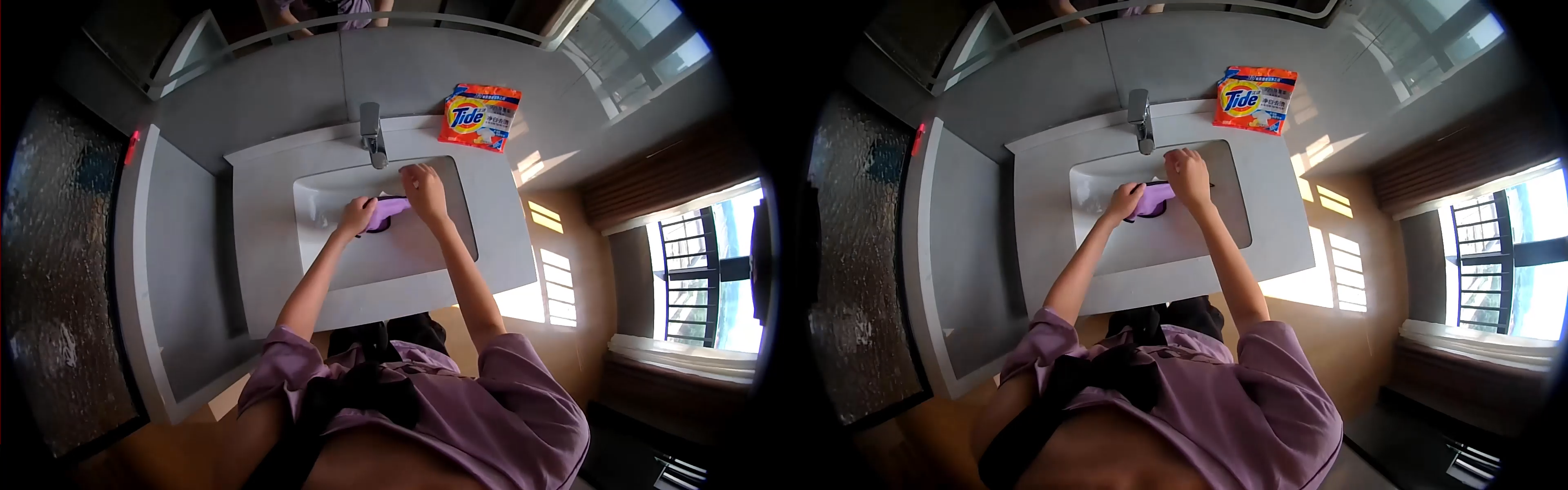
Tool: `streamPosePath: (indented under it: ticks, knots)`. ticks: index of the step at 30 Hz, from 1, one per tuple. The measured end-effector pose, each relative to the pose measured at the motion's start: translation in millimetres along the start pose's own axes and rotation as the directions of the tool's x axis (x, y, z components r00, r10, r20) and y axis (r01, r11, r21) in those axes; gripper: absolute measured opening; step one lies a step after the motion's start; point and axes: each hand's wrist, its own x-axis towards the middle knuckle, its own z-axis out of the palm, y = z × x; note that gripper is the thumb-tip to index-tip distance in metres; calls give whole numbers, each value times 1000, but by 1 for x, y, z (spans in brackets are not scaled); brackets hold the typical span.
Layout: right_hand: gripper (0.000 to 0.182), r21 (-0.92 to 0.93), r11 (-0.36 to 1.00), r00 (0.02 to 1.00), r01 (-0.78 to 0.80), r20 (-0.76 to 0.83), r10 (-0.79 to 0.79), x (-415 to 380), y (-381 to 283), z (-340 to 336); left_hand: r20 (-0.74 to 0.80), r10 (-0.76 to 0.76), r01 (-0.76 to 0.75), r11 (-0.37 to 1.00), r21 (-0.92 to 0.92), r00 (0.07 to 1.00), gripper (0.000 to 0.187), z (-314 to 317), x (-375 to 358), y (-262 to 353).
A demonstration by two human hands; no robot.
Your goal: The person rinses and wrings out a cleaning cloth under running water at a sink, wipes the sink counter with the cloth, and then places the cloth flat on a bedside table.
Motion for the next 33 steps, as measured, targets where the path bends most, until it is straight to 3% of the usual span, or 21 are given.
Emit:
streamPosePath:
  ticks: [1,2,3,4,5,6,8,9,12,13,14,16,18,20,22,23,24,26,27,29,33]
  knots:
    - [24,335,910,970,-244,77,232,13,-7,7,102,-83,85,996,-14,991,35,4,2,-2]
    - [26,600,657,883,-457,216,417,26,-14,14,115,-105,107,994,-16,988,35,9,1,-6]
    - [26,595,652,877,-470,231,422,41,-18,18,100,-98,103,994,-43,990,34,19,6,-14]
    - [28,679,373,757,-632,437,486,55,-22,21,81,-90,96,993,-71,993,32,24,11,-19]
    - [29,665,57,607,-745,639,472,65,-20,25,101,-101,122,964,-235,990,31,29,14,-24]
    - [29,649,53,593,-759,656,468,72,-14,32,101,-122,143,960,-242,987,31,30,14,-21]
    - [30,590,-301,483,-749,797,362,89,-4,43,176,-340,380,864,-329,924,30,21,21,-8]
    - [30,582,-303,479,-755,804,352,96,-4,43,233,-411,467,830,-304,881,28,26,28,-21]
    - [31,604,-167,523,-779,774,357,104,-5,26,297,-456,541,757,-367,839,28,21,39,-18]
    - [30,612,-184,535,-769,774,340,105,-4,21,332,-482,586,670,-456,811,27,20,41,-13]
    - [30,606,-189,529,-773,780,335,101,0,20,330,-491,592,666,-454,806,27,21,45,-6]
    - [31,669,-6,608,-743,679,413,87,13,23,304,-614,612,383,-692,728,26,27,55,2]
    - [38,686,42,593,-726,595,543,55,31,41,325,-633,620,319,-717,702,25,42,68,-15]
    - [41,623,43,544,-781,645,537,20,49,62,291,-641,618,368,-695,710,27,55,77,-19]
    - [44,596,135,539,-791,576,615,-7,46,91,321,-579,611,417,-673,750,26,60,77,-8]
    - [47,610,255,630,-750,543,554,-23,50,113,336,-562,575,325,-751,756,23,67,78,-10]
    - [50,690,145,668,-709,592,450,-41,52,142,344,-540,527,230,-818,768,21,72,81,-14]
    - [54,592,339,679,-731,582,447,-28,17,120,392,-458,434,-14,-901,798,43,101,78,-64]
    - [54,583,359,685,-729,632,362,-18,15,110,370,-493,442,33,-896,787,48,96,77,-44]
    - [55,550,362,657,-753,660,363,-8,8,102,317,-544,431,92,-897,777,52,88,79,-12]
    - [56,411,386,549,-826,742,384,1,-11,92,379,-471,385,-89,-919,797,50,86,74,-52]
